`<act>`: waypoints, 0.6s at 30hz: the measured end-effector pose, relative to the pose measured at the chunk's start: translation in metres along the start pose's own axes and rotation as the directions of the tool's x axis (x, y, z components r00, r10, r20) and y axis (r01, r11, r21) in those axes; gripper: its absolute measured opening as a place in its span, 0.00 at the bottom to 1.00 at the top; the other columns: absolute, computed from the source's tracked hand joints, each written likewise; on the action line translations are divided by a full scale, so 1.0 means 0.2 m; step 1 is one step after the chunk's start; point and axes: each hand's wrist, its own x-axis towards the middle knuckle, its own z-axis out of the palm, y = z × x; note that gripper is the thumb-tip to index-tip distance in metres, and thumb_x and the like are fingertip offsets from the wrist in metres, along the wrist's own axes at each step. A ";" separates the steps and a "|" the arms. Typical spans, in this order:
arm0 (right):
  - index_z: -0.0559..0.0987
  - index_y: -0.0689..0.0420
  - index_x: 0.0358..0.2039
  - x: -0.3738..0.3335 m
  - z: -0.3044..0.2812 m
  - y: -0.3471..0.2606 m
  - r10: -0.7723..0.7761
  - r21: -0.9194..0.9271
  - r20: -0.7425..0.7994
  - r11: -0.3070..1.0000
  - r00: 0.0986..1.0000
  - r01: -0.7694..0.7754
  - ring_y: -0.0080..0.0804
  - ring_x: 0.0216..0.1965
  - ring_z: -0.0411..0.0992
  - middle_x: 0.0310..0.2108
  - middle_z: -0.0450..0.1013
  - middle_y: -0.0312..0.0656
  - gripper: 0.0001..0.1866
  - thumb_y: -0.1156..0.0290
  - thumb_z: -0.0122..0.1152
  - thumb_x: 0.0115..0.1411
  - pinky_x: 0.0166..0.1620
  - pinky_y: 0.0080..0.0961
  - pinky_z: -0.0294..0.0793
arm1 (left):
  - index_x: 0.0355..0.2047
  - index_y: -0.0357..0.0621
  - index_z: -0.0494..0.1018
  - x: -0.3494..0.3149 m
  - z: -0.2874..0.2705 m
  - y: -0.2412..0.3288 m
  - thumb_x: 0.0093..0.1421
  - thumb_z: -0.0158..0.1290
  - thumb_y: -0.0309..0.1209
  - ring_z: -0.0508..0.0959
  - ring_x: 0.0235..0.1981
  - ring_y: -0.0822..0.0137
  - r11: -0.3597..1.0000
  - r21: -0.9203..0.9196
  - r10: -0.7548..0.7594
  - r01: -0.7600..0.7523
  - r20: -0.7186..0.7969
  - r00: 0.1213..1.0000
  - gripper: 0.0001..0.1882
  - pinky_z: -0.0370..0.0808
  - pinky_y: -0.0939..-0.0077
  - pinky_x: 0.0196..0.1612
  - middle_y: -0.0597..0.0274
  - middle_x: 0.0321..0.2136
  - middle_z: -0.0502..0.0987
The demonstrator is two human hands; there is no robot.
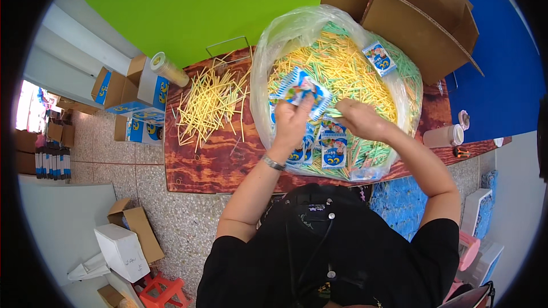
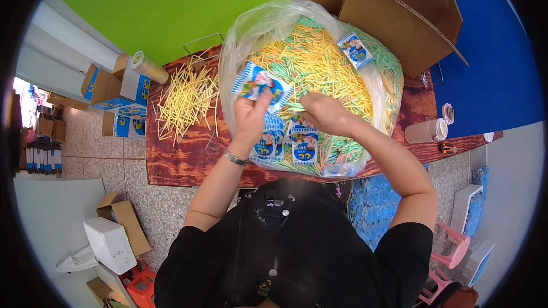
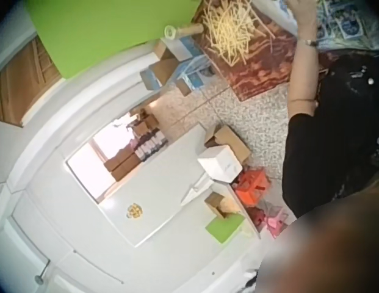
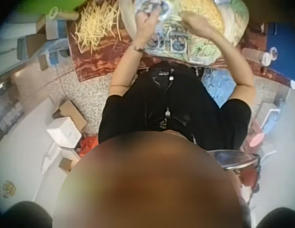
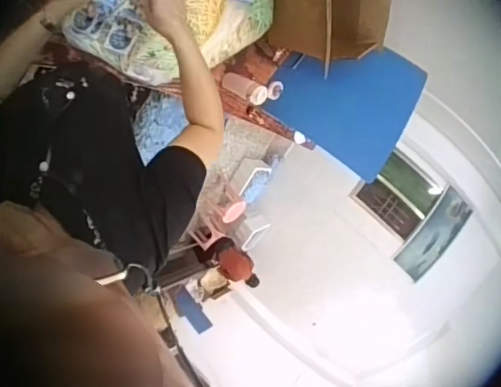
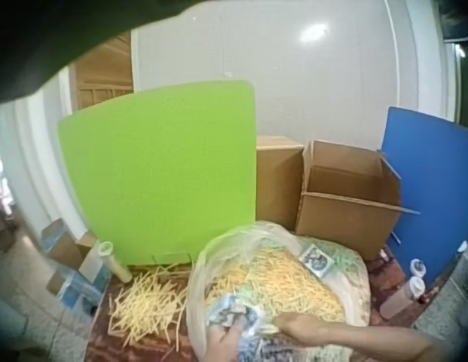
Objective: Placing blue packets into a container filled with yellow decorative paper filler.
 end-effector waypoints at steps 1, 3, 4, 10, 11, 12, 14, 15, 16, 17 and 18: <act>0.75 0.60 0.37 -0.02 -0.01 -0.01 0.006 0.003 0.004 1.000 1.000 -0.006 0.48 0.34 0.74 0.26 0.73 0.51 0.11 0.66 0.54 0.61 0.37 0.43 0.72 | 0.43 0.37 0.74 0.00 -0.06 0.01 0.66 0.52 0.31 0.73 0.32 0.79 0.993 0.117 0.013 -0.015 0.018 1.000 0.11 0.71 0.80 0.34 0.68 0.33 0.77; 0.77 0.55 0.33 -0.07 -0.02 -0.06 0.120 -0.498 0.209 0.867 0.971 0.000 0.42 0.31 0.74 0.23 0.72 0.43 0.08 0.65 0.56 0.57 0.30 0.41 0.70 | 0.42 0.36 0.74 -0.01 -0.09 -0.04 0.63 0.55 0.30 0.76 0.28 0.75 0.946 0.270 0.192 -0.178 -0.026 0.981 0.11 0.71 0.76 0.30 0.63 0.29 0.79; 0.77 0.55 0.33 -0.08 0.03 -0.09 0.116 -0.495 0.213 0.869 0.970 0.005 0.42 0.31 0.74 0.23 0.72 0.43 0.08 0.65 0.56 0.57 0.30 0.41 0.70 | 0.42 0.36 0.74 -0.03 -0.11 -0.06 0.63 0.55 0.30 0.76 0.28 0.75 0.946 0.272 0.191 -0.175 -0.032 0.981 0.11 0.71 0.76 0.30 0.63 0.29 0.79; 0.74 0.51 0.21 -0.19 0.35 -0.04 0.173 -0.919 0.267 0.342 0.948 0.197 0.29 0.23 0.67 0.20 0.67 0.34 0.04 0.68 0.56 0.50 0.24 0.33 0.60 | 0.40 0.37 0.75 -0.15 -0.13 -0.10 0.55 0.62 0.27 0.78 0.23 0.70 0.627 0.740 0.167 -0.244 0.178 0.970 0.13 0.72 0.75 0.25 0.57 0.23 0.78; 0.74 0.52 0.24 -0.18 0.37 -0.02 0.261 -0.940 0.184 0.330 0.948 0.092 0.32 0.24 0.69 0.21 0.69 0.37 0.03 0.69 0.56 0.51 0.24 0.34 0.62 | 0.38 0.37 0.75 -0.15 -0.14 -0.11 0.53 0.63 0.27 0.77 0.19 0.63 0.605 0.721 0.279 -0.337 0.204 0.938 0.13 0.71 0.72 0.23 0.55 0.20 0.77; 0.74 0.52 0.24 -0.16 0.30 -0.01 0.252 -0.938 0.189 0.331 0.949 0.099 0.32 0.24 0.69 0.21 0.69 0.37 0.03 0.69 0.56 0.51 0.24 0.34 0.62 | 0.38 0.37 0.75 -0.16 -0.16 -0.10 0.53 0.63 0.27 0.77 0.19 0.63 0.602 0.727 0.281 -0.331 0.196 0.940 0.13 0.71 0.72 0.23 0.55 0.20 0.77; 0.77 0.55 0.29 -0.13 0.07 0.03 0.116 -0.669 0.259 0.738 0.959 0.091 0.43 0.25 0.75 0.24 0.74 0.44 0.05 0.68 0.57 0.54 0.25 0.38 0.70 | 0.38 0.37 0.75 -0.17 -0.17 -0.06 0.53 0.64 0.27 0.77 0.20 0.62 0.551 0.750 0.306 -0.367 0.228 0.925 0.14 0.72 0.71 0.24 0.55 0.22 0.77; 0.77 0.55 0.29 -0.09 -0.05 0.01 0.114 -0.670 0.259 0.736 0.959 0.094 0.43 0.25 0.75 0.24 0.74 0.44 0.05 0.68 0.57 0.54 0.25 0.38 0.70 | 0.38 0.37 0.75 -0.17 -0.18 -0.06 0.53 0.64 0.27 0.77 0.20 0.62 0.550 0.750 0.308 -0.367 0.226 0.924 0.14 0.72 0.71 0.24 0.55 0.22 0.77; 0.76 0.56 0.30 -0.05 -0.18 -0.01 0.083 -0.478 0.357 0.872 0.931 0.106 0.46 0.26 0.75 0.24 0.74 0.47 0.06 0.68 0.57 0.57 0.28 0.40 0.71 | 0.39 0.37 0.75 -0.17 -0.18 -0.06 0.52 0.64 0.27 0.77 0.21 0.62 0.521 0.752 0.335 -0.403 0.254 0.907 0.15 0.73 0.71 0.24 0.55 0.23 0.77; 0.75 0.57 0.31 -0.02 -0.29 -0.03 0.029 -0.259 0.442 0.961 0.897 0.097 0.48 0.27 0.75 0.24 0.74 0.49 0.06 0.68 0.56 0.59 0.30 0.43 0.72 | 0.39 0.38 0.75 -0.16 -0.18 -0.06 0.52 0.64 0.28 0.77 0.22 0.62 0.489 0.755 0.361 -0.437 0.281 0.889 0.15 0.73 0.71 0.25 0.55 0.24 0.77; 0.75 0.57 0.31 0.02 -0.38 -0.06 0.031 -0.262 0.441 0.960 0.897 0.096 0.48 0.27 0.75 0.24 0.74 0.49 0.06 0.68 0.56 0.59 0.30 0.43 0.72 | 0.39 0.38 0.75 -0.16 -0.18 -0.06 0.52 0.64 0.28 0.77 0.22 0.62 0.491 0.753 0.363 -0.439 0.282 0.888 0.15 0.73 0.71 0.25 0.55 0.24 0.77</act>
